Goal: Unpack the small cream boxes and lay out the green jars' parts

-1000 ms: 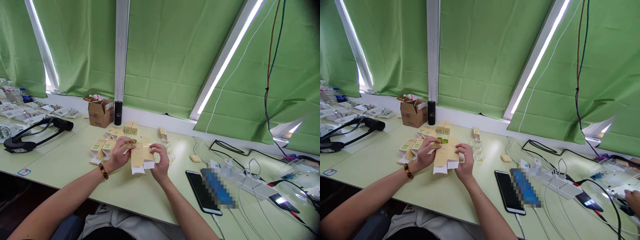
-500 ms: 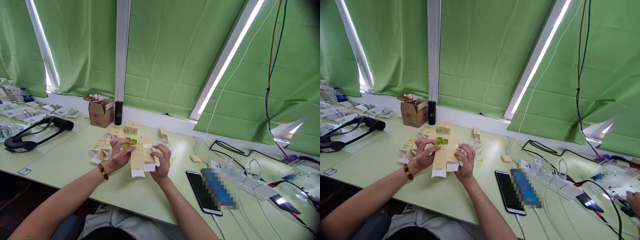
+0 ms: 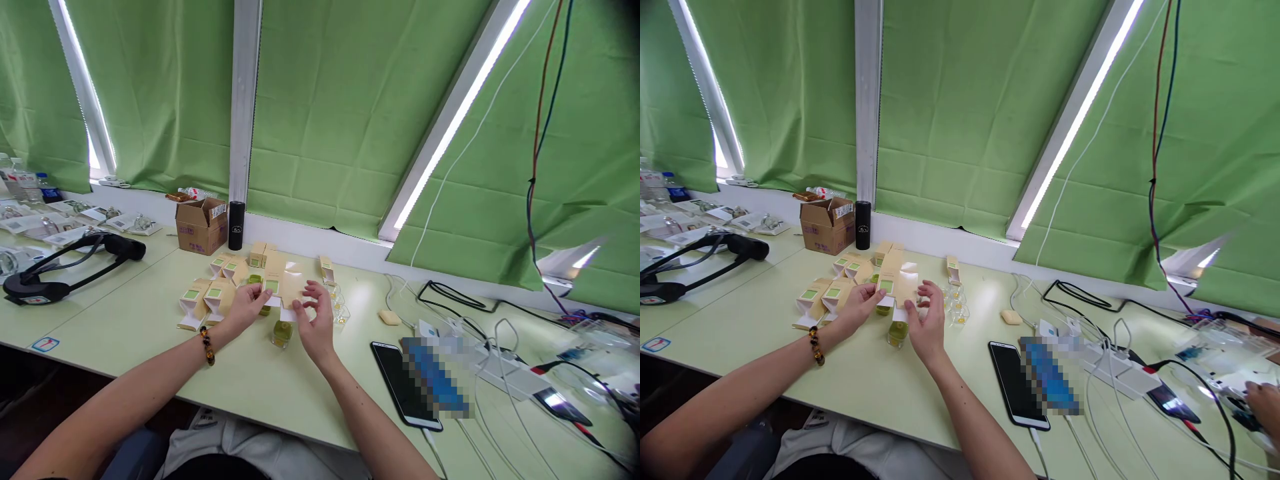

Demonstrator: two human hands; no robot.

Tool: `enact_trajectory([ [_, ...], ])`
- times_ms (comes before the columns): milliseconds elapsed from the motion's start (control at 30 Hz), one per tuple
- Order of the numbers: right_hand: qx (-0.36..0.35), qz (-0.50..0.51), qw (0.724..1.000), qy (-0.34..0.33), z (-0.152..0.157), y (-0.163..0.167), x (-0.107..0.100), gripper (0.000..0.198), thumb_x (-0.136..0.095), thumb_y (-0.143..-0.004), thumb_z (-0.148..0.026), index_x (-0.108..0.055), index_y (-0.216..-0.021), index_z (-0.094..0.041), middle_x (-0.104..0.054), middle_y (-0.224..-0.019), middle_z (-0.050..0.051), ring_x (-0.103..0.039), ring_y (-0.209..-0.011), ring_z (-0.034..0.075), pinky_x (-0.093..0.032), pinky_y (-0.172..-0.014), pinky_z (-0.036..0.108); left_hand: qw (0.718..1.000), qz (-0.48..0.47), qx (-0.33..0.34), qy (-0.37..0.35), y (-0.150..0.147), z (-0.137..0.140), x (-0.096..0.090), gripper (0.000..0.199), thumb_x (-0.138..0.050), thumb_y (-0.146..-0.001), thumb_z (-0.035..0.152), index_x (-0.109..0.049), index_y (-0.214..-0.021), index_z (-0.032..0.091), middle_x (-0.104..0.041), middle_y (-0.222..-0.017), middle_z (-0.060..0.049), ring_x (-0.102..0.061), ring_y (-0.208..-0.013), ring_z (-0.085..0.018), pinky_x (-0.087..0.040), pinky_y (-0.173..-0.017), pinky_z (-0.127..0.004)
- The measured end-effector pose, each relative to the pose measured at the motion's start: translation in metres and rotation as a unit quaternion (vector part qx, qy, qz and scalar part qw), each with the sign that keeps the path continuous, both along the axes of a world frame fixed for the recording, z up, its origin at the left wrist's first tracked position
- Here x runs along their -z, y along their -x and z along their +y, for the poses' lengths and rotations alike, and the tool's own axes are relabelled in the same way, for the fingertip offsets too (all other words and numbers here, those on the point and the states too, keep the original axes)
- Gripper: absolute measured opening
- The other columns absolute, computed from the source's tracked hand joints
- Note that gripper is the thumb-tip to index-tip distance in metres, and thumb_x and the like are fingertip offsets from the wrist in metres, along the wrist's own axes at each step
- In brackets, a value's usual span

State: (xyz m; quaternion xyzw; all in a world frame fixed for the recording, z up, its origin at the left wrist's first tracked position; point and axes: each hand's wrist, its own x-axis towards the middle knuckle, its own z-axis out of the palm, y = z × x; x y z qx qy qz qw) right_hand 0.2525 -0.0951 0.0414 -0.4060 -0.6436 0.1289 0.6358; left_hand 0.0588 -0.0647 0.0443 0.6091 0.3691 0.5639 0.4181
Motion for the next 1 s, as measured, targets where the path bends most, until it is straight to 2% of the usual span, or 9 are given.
enact_trajectory([
  [100, 0.063, -0.223, 0.961, -0.154, -0.006, -0.006, -0.003, 0.027, -0.072, -0.092, -0.035, -0.069, -0.118, -0.028, -0.066, -0.136, 0.013, -0.064, -0.114, 0.031, -0.053, -0.092, 0.046, 0.997, -0.036, -0.024, 0.057, 0.002, 0.005, -0.002, 0.048, -0.076, -0.082, 0.062, -0.062, -0.073, 0.017, -0.054, -0.065, 0.002, -0.045, -0.059, -0.012, -0.034, -0.056, -0.026],
  [167, 0.066, -0.319, 0.927, -0.184, -0.008, -0.007, -0.005, 0.018, -0.068, -0.094, -0.029, -0.072, -0.112, -0.029, -0.074, -0.126, 0.009, -0.068, -0.101, 0.028, -0.051, -0.087, 0.043, 0.996, -0.053, -0.031, 0.064, 0.003, 0.009, -0.001, 0.048, -0.078, -0.08, 0.062, -0.063, -0.073, 0.017, -0.055, -0.065, 0.002, -0.045, -0.059, -0.012, -0.033, -0.056, -0.027],
  [233, 0.061, -0.353, 0.919, -0.162, -0.009, -0.005, -0.007, 0.017, -0.059, -0.098, -0.022, -0.074, -0.105, -0.029, -0.078, -0.12, 0.006, -0.071, -0.089, 0.023, -0.05, -0.078, 0.038, 0.996, -0.059, -0.021, 0.061, 0.004, 0.012, 0.0, 0.049, -0.079, -0.079, 0.063, -0.063, -0.072, 0.017, -0.056, -0.065, 0.001, -0.046, -0.059, -0.012, -0.034, -0.056, -0.027],
  [333, 0.049, -0.314, 0.943, -0.097, -0.004, -0.002, -0.008, 0.023, -0.054, -0.099, -0.021, -0.075, -0.097, -0.029, -0.08, -0.12, 0.005, -0.075, -0.088, 0.023, -0.051, -0.072, 0.036, 0.997, -0.065, 0.008, 0.043, 0.005, 0.013, 0.002, 0.051, -0.072, -0.084, 0.067, -0.064, -0.075, 0.018, -0.063, -0.069, -0.002, -0.054, -0.065, -0.015, -0.04, -0.06, -0.028],
  [500, -0.017, -0.103, 0.994, 0.034, 0.017, -0.003, -0.015, 0.012, -0.062, -0.095, -0.028, -0.073, -0.092, -0.028, -0.082, -0.115, 0.006, -0.078, -0.085, 0.025, -0.059, -0.077, 0.04, 0.997, -0.067, 0.044, 0.007, 0.006, 0.011, 0.001, 0.047, -0.063, -0.093, 0.065, -0.07, -0.1, 0.019, -0.075, -0.091, -0.007, -0.068, -0.089, -0.022, -0.05, -0.08, -0.034],
  [667, -0.053, 0.103, 0.988, 0.102, 0.06, -0.018, -0.04, 0.013, -0.071, -0.085, -0.033, -0.062, -0.082, -0.024, -0.082, -0.104, 0.008, -0.078, -0.085, 0.025, -0.063, -0.074, 0.041, 0.996, -0.073, 0.036, -0.019, 0.006, 0.008, -0.004, 0.046, -0.068, -0.092, 0.063, -0.068, -0.107, 0.019, -0.076, -0.091, -0.008, -0.069, -0.093, -0.023, -0.051, -0.088, -0.038],
  [767, -0.002, 0.065, 0.996, 0.066, 0.095, -0.034, -0.055, 0.01, -0.068, -0.086, -0.03, -0.06, -0.083, -0.024, -0.081, -0.11, 0.009, -0.077, -0.09, 0.023, -0.061, -0.084, 0.041, 0.997, -0.067, 0.029, -0.025, 0.005, 0.006, -0.005, 0.045, -0.069, -0.091, 0.062, -0.068, -0.104, 0.019, -0.074, -0.089, -0.007, -0.068, -0.092, -0.023, -0.052, -0.088, -0.038],
  [833, 0.059, -0.041, 0.995, 0.071, 0.118, -0.045, -0.057, 0.003, -0.058, -0.091, -0.023, -0.061, -0.089, -0.024, -0.08, -0.119, 0.01, -0.077, -0.098, 0.021, -0.057, -0.092, 0.039, 0.998, -0.055, 0.03, -0.024, 0.005, 0.005, -0.004, 0.044, -0.07, -0.091, 0.062, -0.069, -0.102, 0.019, -0.074, -0.09, -0.007, -0.068, -0.09, -0.022, -0.052, -0.085, -0.038],
  [1000, 0.115, -0.191, 0.961, 0.165, 0.159, -0.062, -0.033, 0.019, -0.05, -0.094, -0.01, -0.066, -0.096, -0.02, -0.079, -0.118, 0.01, -0.074, -0.099, 0.019, -0.052, -0.09, 0.032, 0.999, 0.008, 0.021, -0.047, 0.003, 0.008, 0.005, 0.043, -0.064, -0.096, 0.061, -0.068, -0.102, 0.019, -0.074, -0.092, -0.008, -0.067, -0.09, -0.021, -0.051, -0.082, -0.037],
])
